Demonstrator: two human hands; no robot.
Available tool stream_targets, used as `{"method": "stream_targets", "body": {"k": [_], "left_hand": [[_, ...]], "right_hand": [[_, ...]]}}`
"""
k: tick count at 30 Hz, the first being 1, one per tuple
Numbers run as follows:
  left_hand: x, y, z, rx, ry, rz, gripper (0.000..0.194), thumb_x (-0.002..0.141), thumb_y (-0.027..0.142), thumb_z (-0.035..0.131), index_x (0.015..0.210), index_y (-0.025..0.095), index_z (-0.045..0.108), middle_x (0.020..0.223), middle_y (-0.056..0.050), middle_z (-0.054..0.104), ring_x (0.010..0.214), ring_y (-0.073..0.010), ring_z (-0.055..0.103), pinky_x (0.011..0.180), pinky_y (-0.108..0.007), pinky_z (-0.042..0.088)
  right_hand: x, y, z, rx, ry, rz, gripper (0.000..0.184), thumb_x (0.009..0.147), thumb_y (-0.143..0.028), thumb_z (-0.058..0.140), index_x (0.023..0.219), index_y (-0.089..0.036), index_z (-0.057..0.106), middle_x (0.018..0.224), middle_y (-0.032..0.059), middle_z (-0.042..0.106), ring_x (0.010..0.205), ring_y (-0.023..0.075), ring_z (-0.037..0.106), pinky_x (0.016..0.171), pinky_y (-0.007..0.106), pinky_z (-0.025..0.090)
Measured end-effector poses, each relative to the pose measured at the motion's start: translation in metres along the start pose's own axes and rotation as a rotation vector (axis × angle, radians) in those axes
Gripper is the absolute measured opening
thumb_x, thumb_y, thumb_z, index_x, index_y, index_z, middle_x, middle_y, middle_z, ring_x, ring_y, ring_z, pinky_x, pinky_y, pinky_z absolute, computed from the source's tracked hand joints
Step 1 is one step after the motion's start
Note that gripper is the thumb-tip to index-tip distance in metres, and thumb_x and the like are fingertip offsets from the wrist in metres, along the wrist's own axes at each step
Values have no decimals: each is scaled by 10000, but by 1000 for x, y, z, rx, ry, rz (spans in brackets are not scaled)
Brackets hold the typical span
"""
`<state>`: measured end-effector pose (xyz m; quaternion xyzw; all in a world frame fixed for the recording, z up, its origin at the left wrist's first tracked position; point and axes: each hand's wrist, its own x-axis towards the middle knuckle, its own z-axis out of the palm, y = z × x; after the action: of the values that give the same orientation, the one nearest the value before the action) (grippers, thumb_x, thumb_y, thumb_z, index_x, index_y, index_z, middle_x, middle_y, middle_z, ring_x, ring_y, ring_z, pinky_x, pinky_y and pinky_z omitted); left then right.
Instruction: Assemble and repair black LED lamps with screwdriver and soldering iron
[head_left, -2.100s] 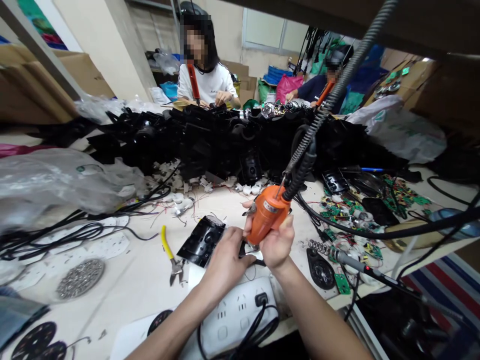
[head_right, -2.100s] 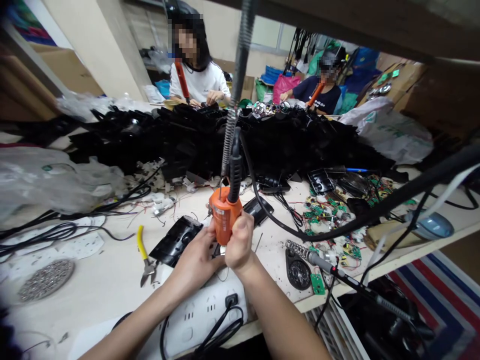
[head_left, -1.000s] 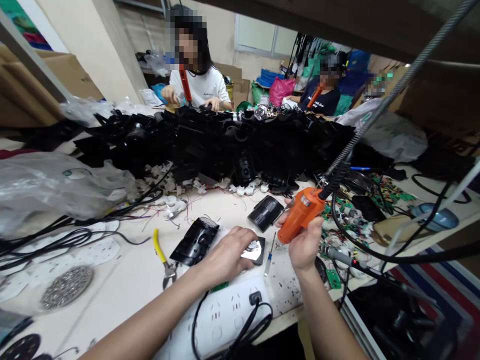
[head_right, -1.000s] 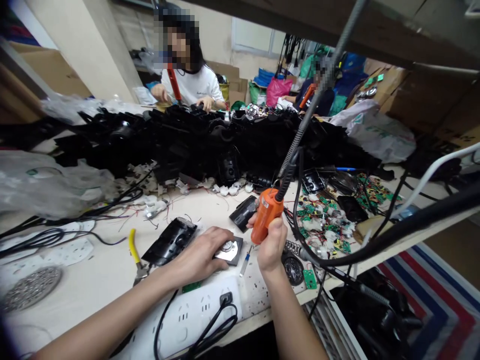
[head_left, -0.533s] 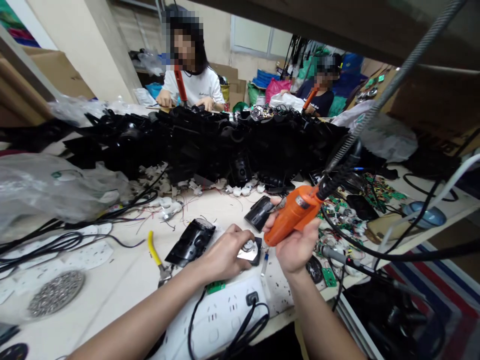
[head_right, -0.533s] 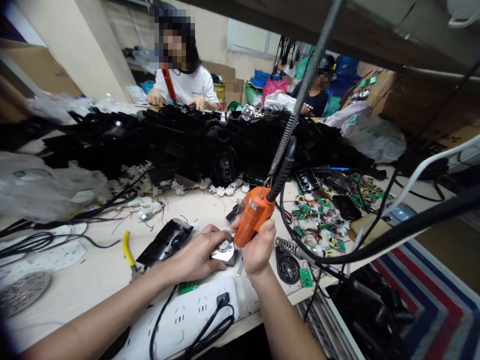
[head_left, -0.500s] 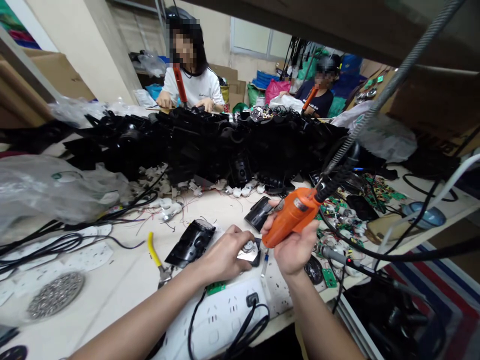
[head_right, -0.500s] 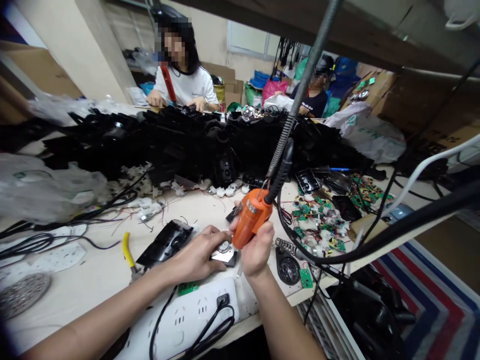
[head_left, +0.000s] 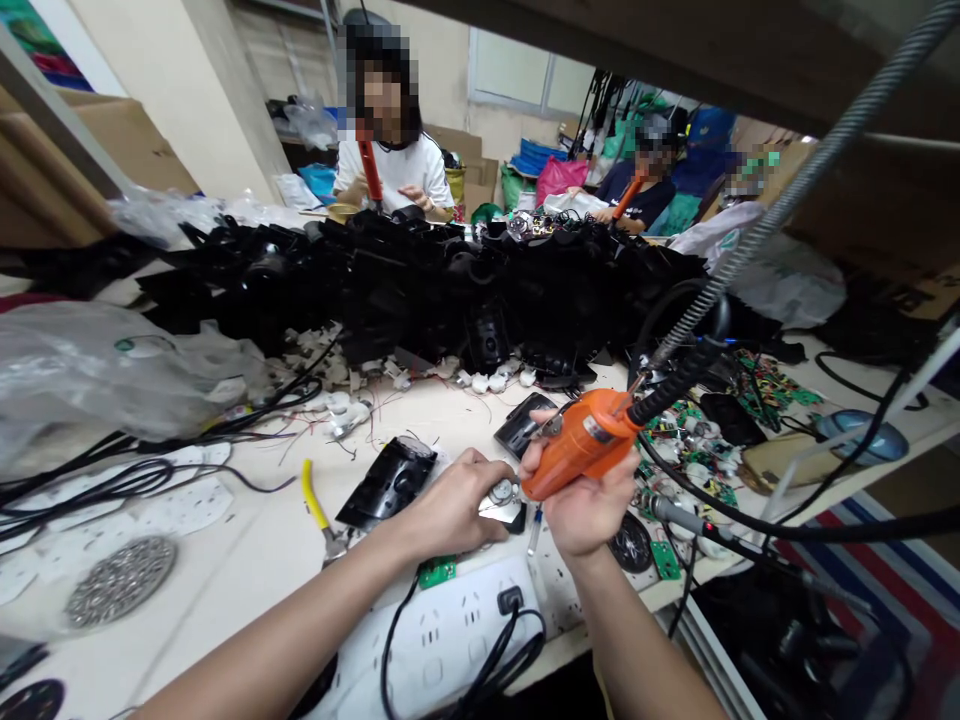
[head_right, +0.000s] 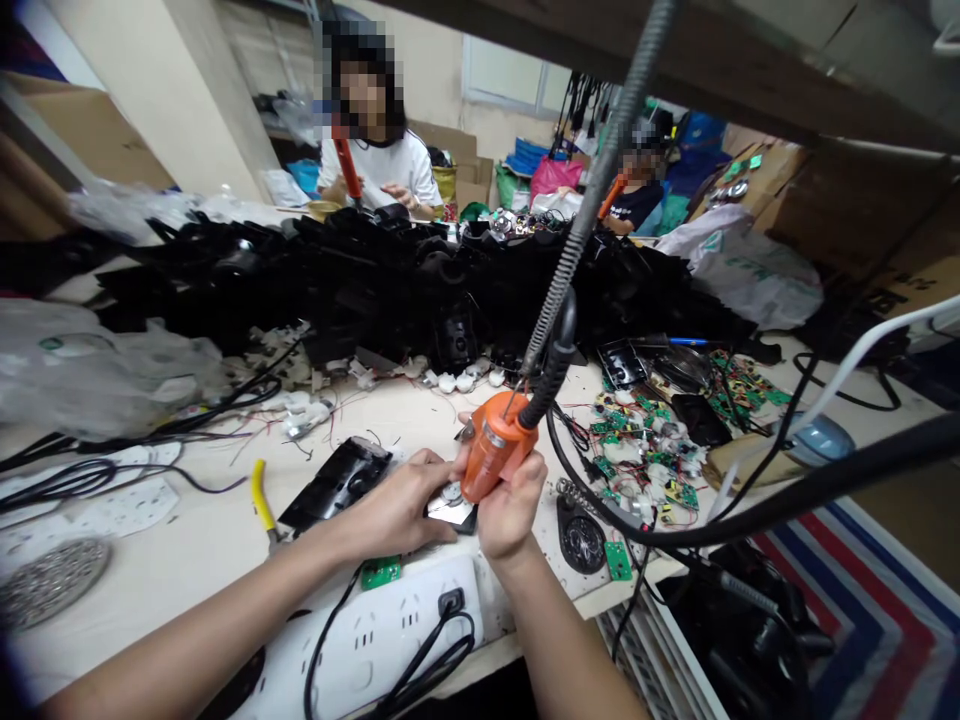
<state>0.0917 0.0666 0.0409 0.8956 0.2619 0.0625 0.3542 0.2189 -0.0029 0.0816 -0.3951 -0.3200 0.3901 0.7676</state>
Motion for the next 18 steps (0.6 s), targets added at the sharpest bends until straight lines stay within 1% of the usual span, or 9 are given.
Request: {"method": "stream_targets", "body": {"k": [2,4,6,9,14,18], "left_hand": [[1,-1,-1,-4,-9,59,423,695,289,803,1069,239,613,959,-19,660,980,-254,554,830,-327,446],[1,-1,-3,5,-20,113,378,709,260,797,1039,235,614,980,-6,680,945,-241,566,867,-347,426],[1,0,-3,26,-23,137,363,715,238,790,1030,228,611,999,-13,682,934,-240,575,895,-366,412],[0,-3,1,11,-15,123,417,696,250,803,1063,225,607,1036,-33,671,994,-266,564,889,-371,423],[0,-8,11,-131,24,84,481,709,387,808,1116,227,608,1098,-51,648,1072,-273,535,916,-374,433],[0,-7,15,-173,51,34,524,685,372,834,1125,235,584,1122,-51,627,1087,-271,524,911,-366,436]], "right_hand": [[0,0,1,-7,2,-13,761,700,-878,445,926,-194,691,584,10,610,487,183,556,491,331,491],[0,0,2,-15,16,-27,749,698,-878,447,912,-205,695,574,9,611,476,184,552,488,340,493],[0,-1,3,-19,23,-24,741,688,-879,460,895,-209,700,563,10,614,467,183,545,474,336,483],[0,-2,4,-7,21,-16,757,666,-883,492,892,-192,702,558,15,613,463,171,527,439,299,448],[0,-3,4,8,12,-23,749,672,-873,506,879,-182,708,550,23,612,473,166,520,427,276,439],[-2,-2,1,7,29,3,739,671,-873,492,897,-206,713,584,25,617,483,174,537,411,279,436]]}}
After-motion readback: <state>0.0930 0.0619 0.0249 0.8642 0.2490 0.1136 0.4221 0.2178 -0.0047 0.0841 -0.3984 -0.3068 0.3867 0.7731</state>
